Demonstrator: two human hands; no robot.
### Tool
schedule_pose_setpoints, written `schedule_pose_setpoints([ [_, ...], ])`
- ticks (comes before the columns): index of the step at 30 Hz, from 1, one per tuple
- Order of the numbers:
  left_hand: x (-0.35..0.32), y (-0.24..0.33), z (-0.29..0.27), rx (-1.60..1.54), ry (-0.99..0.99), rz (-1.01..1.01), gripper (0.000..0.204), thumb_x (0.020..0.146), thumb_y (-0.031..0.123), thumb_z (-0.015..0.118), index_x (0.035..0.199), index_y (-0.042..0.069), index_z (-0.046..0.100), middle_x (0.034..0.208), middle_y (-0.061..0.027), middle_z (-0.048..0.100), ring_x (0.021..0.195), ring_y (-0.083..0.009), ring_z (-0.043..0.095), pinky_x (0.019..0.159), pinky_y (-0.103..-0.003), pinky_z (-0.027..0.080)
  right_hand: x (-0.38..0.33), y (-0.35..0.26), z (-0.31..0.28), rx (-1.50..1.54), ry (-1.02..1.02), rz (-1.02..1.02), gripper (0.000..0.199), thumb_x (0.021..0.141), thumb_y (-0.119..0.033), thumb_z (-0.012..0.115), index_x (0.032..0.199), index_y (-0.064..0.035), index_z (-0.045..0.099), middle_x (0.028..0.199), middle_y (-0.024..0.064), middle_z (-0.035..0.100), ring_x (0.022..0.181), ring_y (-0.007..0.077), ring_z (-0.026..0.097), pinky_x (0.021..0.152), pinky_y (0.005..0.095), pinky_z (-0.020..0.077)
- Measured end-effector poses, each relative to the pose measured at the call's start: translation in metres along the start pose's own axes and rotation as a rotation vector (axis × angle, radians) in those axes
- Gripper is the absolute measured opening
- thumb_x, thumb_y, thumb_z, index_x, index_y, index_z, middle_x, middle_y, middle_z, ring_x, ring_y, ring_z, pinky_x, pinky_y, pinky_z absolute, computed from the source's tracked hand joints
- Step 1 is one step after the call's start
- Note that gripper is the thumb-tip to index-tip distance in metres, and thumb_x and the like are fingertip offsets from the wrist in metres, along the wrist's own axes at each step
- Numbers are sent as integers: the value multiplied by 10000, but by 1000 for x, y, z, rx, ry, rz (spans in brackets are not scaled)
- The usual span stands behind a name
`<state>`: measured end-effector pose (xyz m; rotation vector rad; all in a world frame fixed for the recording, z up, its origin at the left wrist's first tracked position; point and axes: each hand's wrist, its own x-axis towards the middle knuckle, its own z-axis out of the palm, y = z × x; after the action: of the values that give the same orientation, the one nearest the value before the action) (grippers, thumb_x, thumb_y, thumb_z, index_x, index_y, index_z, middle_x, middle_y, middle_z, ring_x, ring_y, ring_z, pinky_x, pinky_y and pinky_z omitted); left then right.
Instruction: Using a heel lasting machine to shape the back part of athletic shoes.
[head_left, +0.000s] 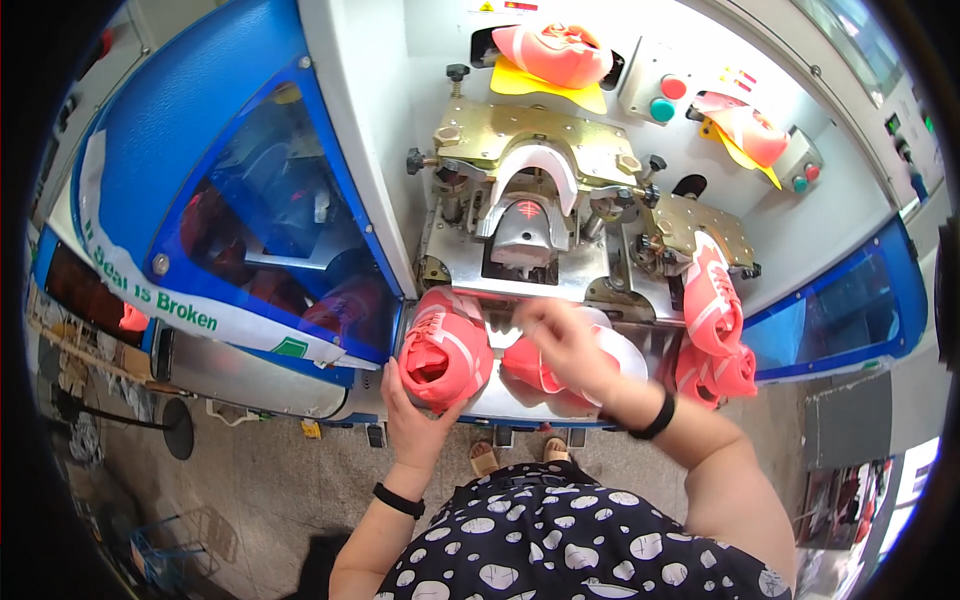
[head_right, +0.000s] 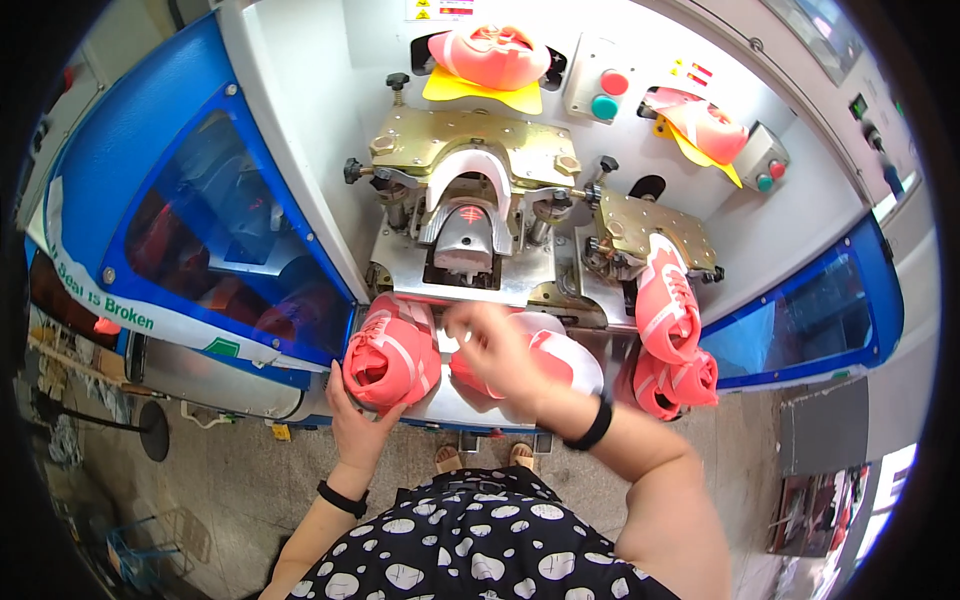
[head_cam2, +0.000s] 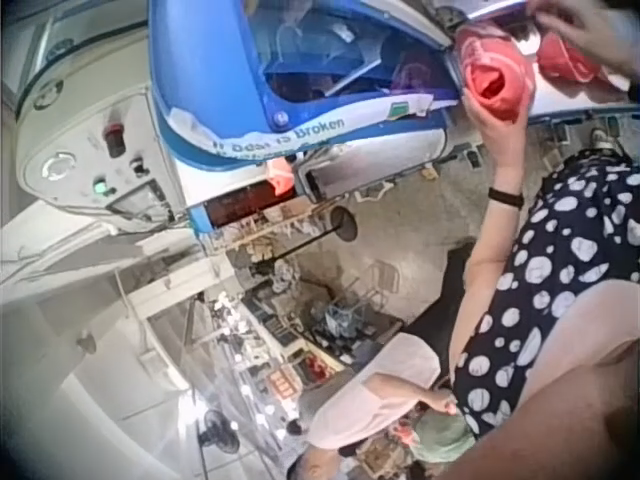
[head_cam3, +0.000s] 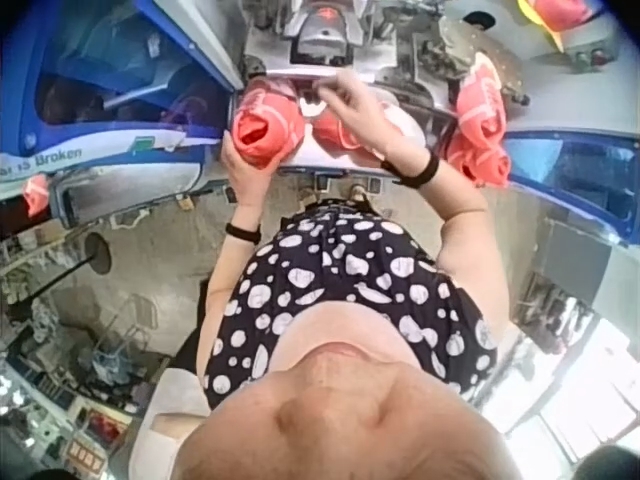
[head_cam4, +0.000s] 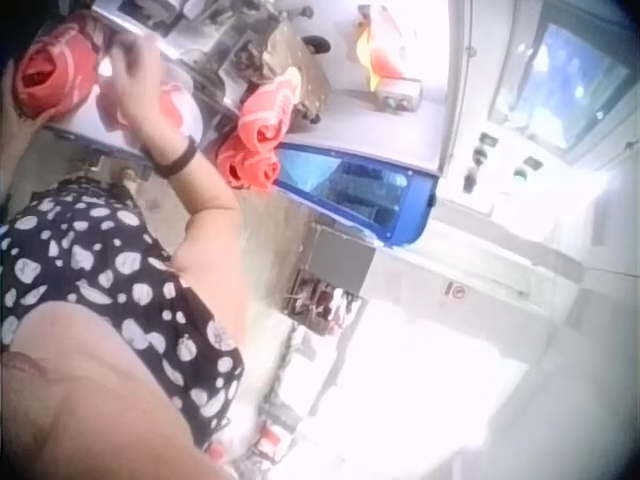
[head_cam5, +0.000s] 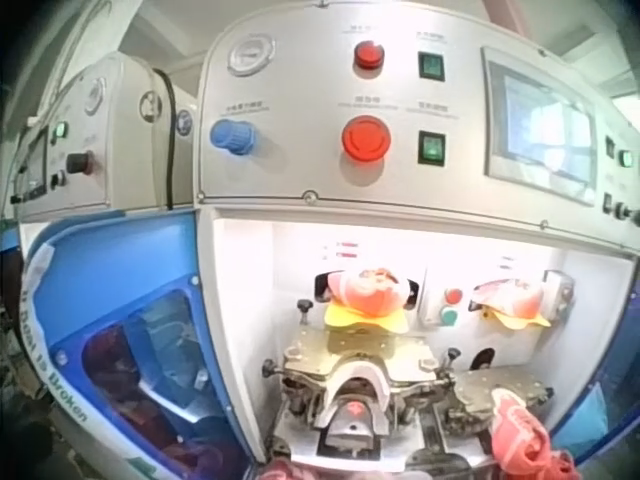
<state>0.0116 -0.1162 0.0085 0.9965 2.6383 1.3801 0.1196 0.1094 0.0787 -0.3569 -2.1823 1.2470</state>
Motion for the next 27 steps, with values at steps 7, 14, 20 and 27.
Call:
schedule_pose_setpoints([
  [7, 11, 31, -25, -75, 116, 474, 752, 726, 177, 798, 1328, 6, 381, 1392, -269, 373, 1283, -427, 405, 1064, -486, 354, 230, -55, -122, -815, 618, -652, 379, 889, -353, 629, 1157, -97, 553, 972, 183, 635, 864, 375, 636, 727, 432, 517],
  [14, 56, 67, -10, -500, -305, 579, 332, 909, 63, 567, 1223, 5, 479, 1162, -139, 610, 953, -265, 664, 841, -327, 513, 170, -67, -80, -956, 433, -448, 234, 850, -243, 654, 1015, -102, 567, 856, 159, 622, 804, 351, 632, 686, 447, 514],
  [20, 49, 68, 21, -1475, -804, -432, 537, 989, 310, 538, 1416, 89, 299, 1380, -115, 462, 1115, -270, 620, 858, -354, 552, -34, -47, 13, -710, 319, -383, 310, 716, -152, 729, 983, -58, 602, 905, 100, 600, 716, 266, 590, 571, 373, 484],
  [27, 90, 76, 59, -1584, -758, -633, 371, 1005, 311, 503, 1320, 127, 432, 1186, -71, 590, 1005, -197, 642, 824, -344, 577, -7, -27, 3, -691, 212, -148, 414, 779, -315, 735, 1099, -90, 600, 1044, 109, 569, 886, 307, 580, 728, 416, 489],
])
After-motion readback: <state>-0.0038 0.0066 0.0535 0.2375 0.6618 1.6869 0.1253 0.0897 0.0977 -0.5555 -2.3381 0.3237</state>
